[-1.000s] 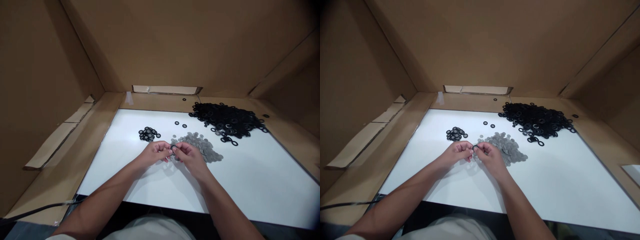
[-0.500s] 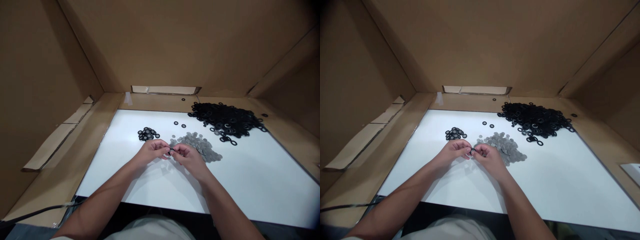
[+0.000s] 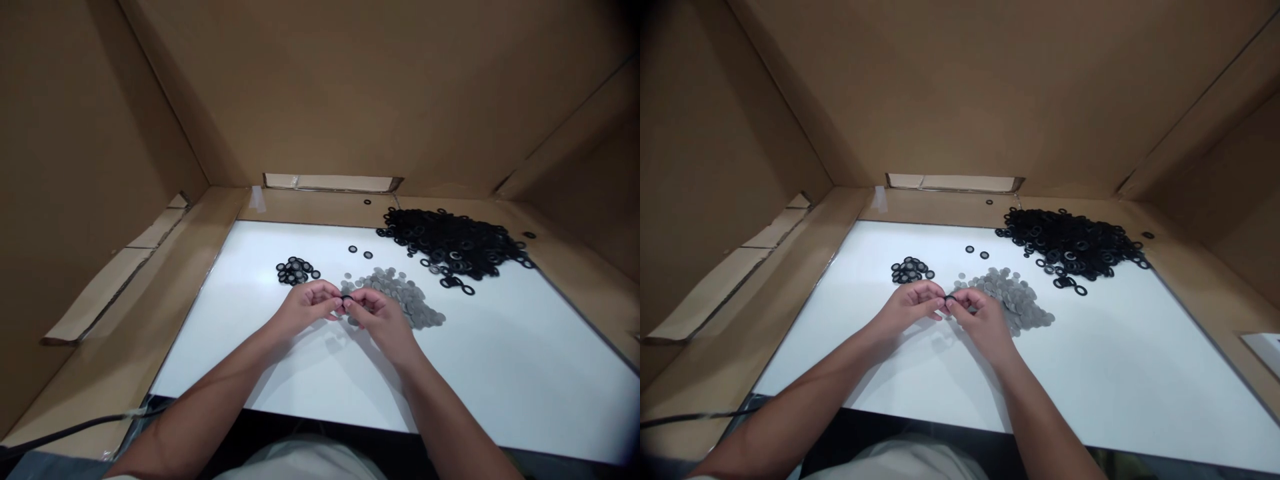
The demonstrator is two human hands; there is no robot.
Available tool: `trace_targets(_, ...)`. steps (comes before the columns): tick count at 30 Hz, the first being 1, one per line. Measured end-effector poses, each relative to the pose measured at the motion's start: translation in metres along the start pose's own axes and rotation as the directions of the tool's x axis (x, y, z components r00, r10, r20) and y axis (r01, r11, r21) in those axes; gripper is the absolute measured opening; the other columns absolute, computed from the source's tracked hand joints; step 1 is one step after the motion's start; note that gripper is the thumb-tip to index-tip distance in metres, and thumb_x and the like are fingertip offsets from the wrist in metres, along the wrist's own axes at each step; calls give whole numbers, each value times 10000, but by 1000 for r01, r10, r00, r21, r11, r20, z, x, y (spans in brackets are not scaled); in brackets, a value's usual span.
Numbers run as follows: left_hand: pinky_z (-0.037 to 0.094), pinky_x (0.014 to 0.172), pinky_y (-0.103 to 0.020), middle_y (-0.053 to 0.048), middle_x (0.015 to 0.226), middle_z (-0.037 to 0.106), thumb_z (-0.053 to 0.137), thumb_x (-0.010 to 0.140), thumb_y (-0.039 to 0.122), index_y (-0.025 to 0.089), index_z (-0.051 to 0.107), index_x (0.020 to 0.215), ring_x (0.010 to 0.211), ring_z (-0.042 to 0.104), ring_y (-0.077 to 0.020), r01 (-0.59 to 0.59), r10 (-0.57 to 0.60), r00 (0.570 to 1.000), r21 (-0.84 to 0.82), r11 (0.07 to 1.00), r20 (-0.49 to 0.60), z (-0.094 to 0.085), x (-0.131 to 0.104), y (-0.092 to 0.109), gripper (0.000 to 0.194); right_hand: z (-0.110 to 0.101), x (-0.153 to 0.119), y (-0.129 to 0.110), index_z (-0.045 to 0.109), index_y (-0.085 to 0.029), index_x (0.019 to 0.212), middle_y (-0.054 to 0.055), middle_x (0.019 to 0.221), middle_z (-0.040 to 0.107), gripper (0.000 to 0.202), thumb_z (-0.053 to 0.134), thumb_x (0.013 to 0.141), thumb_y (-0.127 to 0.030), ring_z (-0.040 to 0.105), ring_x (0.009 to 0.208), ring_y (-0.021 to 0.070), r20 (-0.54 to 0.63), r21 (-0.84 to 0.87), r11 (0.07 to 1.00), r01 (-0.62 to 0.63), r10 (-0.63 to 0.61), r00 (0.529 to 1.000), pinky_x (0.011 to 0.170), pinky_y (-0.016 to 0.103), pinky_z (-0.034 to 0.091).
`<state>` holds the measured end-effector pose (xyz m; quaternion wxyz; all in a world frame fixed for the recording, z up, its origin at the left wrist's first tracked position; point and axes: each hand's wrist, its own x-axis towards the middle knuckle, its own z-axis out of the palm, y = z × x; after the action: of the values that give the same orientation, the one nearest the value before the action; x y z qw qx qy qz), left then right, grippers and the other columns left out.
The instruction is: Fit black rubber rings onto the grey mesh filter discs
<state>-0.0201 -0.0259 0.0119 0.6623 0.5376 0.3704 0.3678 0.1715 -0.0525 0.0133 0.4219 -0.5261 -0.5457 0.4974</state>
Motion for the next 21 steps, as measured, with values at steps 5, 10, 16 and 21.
trace_targets(5, 601, 741, -302, -29, 805, 694, 769, 809, 382, 139, 656, 913, 770, 703, -156, -1, 0, 999, -5, 1000, -49, 4, 1, -1, 287, 5, 1, 1, 701, -191, 837, 42, 780, 687, 267, 743, 813, -454, 577, 686, 170, -51, 10, 1000, -11, 11, 999, 574, 286, 437)
trace_targets(10, 609, 770, -313, -19, 815, 702, 783, 800, 383, 153, 663, 917, 828, 704, -163, -31, 18, 994, -119, 992, -108, 11, 2, -6, 285, 10, 0, 2, 682, -198, 870, 30, 753, 688, 323, 736, 817, -512, 539, 596, 146, -100, 146, 989, -11, 26, 995, 550, 285, 435)
trace_targets(16, 596, 703, -296, -48, 848, 742, 789, 798, 395, 145, 716, 979, 778, 710, -172, -37, 34, 998, -62, 997, -44, 3, 2, -7, 318, 4, 0, 0, 687, -193, 850, 27, 751, 673, 291, 713, 840, -483, 535, 617, 147, -12, 91, 996, -9, 10, 1000, 567, 281, 436)
trace_targets(21, 572, 751, -276, -45, 789, 741, 774, 821, 367, 134, 730, 910, 750, 700, -148, -70, 69, 996, -3, 998, -58, 2, 2, -8, 252, 2, 0, 0, 683, -190, 829, 33, 767, 679, 229, 699, 846, -418, 545, 645, 155, -22, -13, 1000, 5, -5, 1000, 578, 289, 439)
